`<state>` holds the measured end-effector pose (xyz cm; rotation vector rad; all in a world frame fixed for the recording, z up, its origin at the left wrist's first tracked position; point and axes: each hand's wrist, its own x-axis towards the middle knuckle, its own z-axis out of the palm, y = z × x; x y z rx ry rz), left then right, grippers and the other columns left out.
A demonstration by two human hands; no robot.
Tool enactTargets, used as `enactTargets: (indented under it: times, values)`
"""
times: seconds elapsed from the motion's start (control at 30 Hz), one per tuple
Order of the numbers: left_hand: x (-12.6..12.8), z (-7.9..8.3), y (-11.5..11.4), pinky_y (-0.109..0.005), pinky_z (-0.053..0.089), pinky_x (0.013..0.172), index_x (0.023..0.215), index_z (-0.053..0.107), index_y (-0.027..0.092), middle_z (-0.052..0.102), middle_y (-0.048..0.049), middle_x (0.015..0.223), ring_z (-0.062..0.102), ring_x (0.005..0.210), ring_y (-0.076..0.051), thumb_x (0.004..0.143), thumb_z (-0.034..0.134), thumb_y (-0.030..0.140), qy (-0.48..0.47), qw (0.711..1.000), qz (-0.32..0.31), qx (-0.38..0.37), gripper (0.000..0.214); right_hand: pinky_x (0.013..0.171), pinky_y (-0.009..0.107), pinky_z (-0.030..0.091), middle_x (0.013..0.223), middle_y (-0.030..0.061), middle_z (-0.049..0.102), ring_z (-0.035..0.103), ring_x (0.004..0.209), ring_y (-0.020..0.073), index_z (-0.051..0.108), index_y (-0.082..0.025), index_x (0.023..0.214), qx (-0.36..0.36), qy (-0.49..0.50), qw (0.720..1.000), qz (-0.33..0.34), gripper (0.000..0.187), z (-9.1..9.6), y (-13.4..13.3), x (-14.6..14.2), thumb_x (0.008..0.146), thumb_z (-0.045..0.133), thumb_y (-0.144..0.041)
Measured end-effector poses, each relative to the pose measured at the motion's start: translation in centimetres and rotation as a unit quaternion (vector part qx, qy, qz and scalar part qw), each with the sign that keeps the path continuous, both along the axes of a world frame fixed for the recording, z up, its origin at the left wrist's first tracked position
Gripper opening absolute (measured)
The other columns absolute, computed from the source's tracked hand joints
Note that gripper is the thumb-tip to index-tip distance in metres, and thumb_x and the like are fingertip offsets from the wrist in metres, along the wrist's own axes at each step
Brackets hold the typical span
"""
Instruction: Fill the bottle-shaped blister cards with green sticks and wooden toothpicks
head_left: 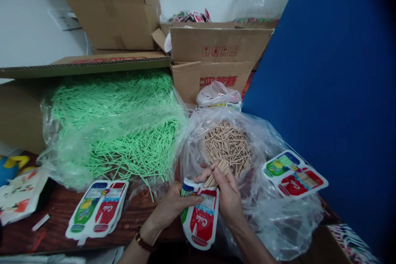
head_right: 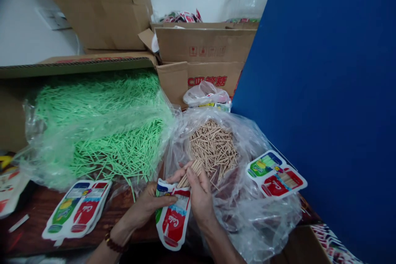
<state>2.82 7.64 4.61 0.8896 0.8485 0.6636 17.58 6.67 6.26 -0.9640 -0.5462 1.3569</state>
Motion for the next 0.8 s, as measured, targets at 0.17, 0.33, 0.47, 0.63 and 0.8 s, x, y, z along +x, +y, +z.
enactTargets:
  times: [0.17, 0.33, 0.47, 0.63, 0.8]
  values:
    - [0.3, 0.7, 0.2, -0.025, 0.047, 0.066, 0.082, 0.074, 0.012, 0.073, -0.0031, 0.075, 0.06, 0.064, -0.014, 0.069, 0.077, 0.025, -0.012, 1.0, 0.014, -0.006, 0.018, 0.094, 0.037, 0.046, 0.108, 0.0049, 0.07, 0.061, 0.108, 0.0218, 0.058, -0.024, 0.097, 0.03, -0.039, 0.996, 0.072, 0.014, -0.1, -0.4, 0.4, 0.088, 0.055, -0.035]
    - [0.4, 1.0, 0.4, -0.024, 0.047, 0.065, 0.081, 0.075, 0.013, 0.073, -0.0025, 0.075, 0.062, 0.065, -0.014, 0.068, 0.078, 0.024, -0.006, 1.0, 0.023, 0.005, 0.017, 0.091, 0.037, 0.048, 0.12, 0.0066, 0.064, 0.059, 0.111, 0.0231, 0.058, -0.024, 0.104, 0.054, -0.082, 0.984, 0.151, 0.018, 0.3, 0.2, 1.6, 0.088, 0.057, -0.032]
    - [0.4, 0.9, 0.5, -0.025, 0.047, 0.065, 0.079, 0.074, 0.011, 0.074, -0.0042, 0.074, 0.062, 0.064, -0.015, 0.067, 0.079, 0.025, 0.01, 1.0, 0.021, 0.005, 0.019, 0.094, 0.04, 0.046, 0.123, 0.0055, 0.062, 0.058, 0.114, 0.0229, 0.052, -0.028, 0.118, 0.102, -0.127, 0.979, 0.126, 0.027, 0.9, 1.1, 2.6, 0.091, 0.051, -0.034]
    - [0.7, 0.4, 0.9, -0.028, 0.048, 0.068, 0.081, 0.073, 0.01, 0.074, -0.0054, 0.074, 0.063, 0.066, -0.016, 0.069, 0.077, 0.026, -0.017, 0.997, 0.067, 0.024, 0.021, 0.107, 0.04, 0.034, 0.132, 0.0045, 0.056, 0.049, 0.123, 0.0218, 0.057, -0.028, 0.125, 0.151, -0.357, 0.902, 0.192, 0.033, 1.5, 1.0, 3.6, 0.094, 0.045, -0.034]
    - [0.9, 0.4, 1.2, -0.029, 0.048, 0.071, 0.082, 0.073, 0.01, 0.074, -0.006, 0.077, 0.064, 0.068, -0.017, 0.07, 0.077, 0.026, -0.023, 0.996, 0.075, 0.032, 0.021, 0.106, 0.039, 0.034, 0.132, 0.0045, 0.057, 0.049, 0.124, 0.0211, 0.057, -0.029, 0.125, 0.185, -0.411, 0.865, 0.222, 0.033, 1.8, 0.9, 4.6, 0.094, 0.045, -0.031]
